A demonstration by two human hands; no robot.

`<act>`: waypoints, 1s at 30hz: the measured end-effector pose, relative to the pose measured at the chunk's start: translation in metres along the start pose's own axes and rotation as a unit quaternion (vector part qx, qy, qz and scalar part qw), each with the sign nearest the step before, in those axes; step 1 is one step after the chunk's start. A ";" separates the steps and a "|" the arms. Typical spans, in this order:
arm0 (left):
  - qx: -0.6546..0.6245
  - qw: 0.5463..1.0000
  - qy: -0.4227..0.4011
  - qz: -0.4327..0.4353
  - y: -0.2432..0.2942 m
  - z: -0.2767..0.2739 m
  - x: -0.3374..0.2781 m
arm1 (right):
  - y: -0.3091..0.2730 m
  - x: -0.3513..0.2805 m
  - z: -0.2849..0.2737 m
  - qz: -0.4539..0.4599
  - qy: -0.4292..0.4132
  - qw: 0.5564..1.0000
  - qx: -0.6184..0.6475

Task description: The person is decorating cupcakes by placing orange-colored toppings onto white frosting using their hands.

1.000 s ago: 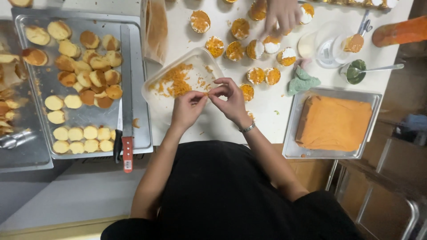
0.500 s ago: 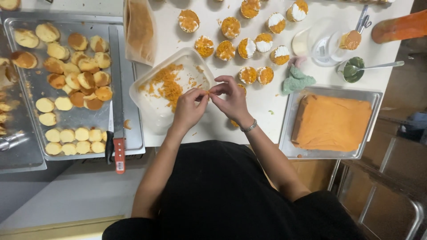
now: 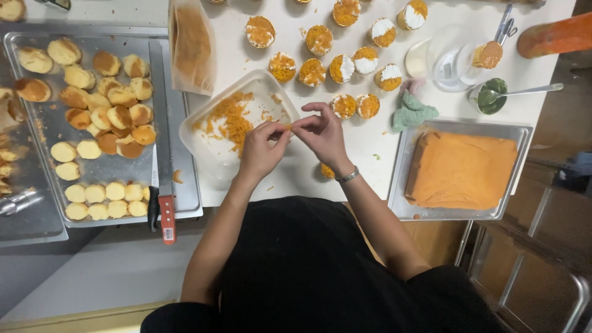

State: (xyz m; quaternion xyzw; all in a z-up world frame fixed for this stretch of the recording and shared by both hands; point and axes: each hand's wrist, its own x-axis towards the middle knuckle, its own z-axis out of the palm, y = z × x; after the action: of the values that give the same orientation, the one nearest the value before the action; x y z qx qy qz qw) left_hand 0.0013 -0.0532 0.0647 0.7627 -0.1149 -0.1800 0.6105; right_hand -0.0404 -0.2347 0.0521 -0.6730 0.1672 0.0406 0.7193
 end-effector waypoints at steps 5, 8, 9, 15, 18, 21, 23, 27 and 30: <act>0.048 0.999 0.006 0.019 -0.003 0.003 0.002 | -0.006 -0.004 0.007 -0.063 0.003 0.992 -0.112; 0.072 0.997 0.007 0.032 -0.009 0.005 0.002 | 0.005 -0.003 0.004 -0.077 0.005 0.990 -0.117; 0.080 0.996 0.013 0.036 -0.012 0.005 0.002 | 0.010 -0.002 0.002 -0.075 0.001 0.993 -0.091; 0.032 0.999 0.012 0.001 -0.012 0.001 0.004 | 0.006 0.000 -0.003 -0.022 0.010 1.000 -0.021; 0.032 0.999 0.004 0.002 -0.007 0.002 0.004 | 0.001 -0.003 0.005 -0.062 0.007 0.994 -0.094; 0.097 0.995 0.004 0.026 -0.008 0.002 0.004 | -0.005 -0.005 0.008 -0.112 0.013 0.977 -0.179; 0.112 0.993 0.004 0.042 -0.007 0.002 0.003 | -0.003 -0.005 0.007 -0.111 0.014 0.977 -0.182; 0.109 0.993 0.000 0.040 -0.002 0.001 0.004 | 0.011 -0.001 0.002 -0.075 0.005 0.993 -0.089; 0.044 0.999 0.014 0.018 -0.006 0.001 0.004 | 0.014 0.003 -0.006 -0.024 0.000 0.999 0.021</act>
State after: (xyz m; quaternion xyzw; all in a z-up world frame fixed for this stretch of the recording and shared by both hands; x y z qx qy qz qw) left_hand 0.0043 -0.0542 0.0580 0.7893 -0.1275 -0.1533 0.5808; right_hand -0.0431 -0.2397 0.0376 -0.6615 0.1520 0.0197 0.7341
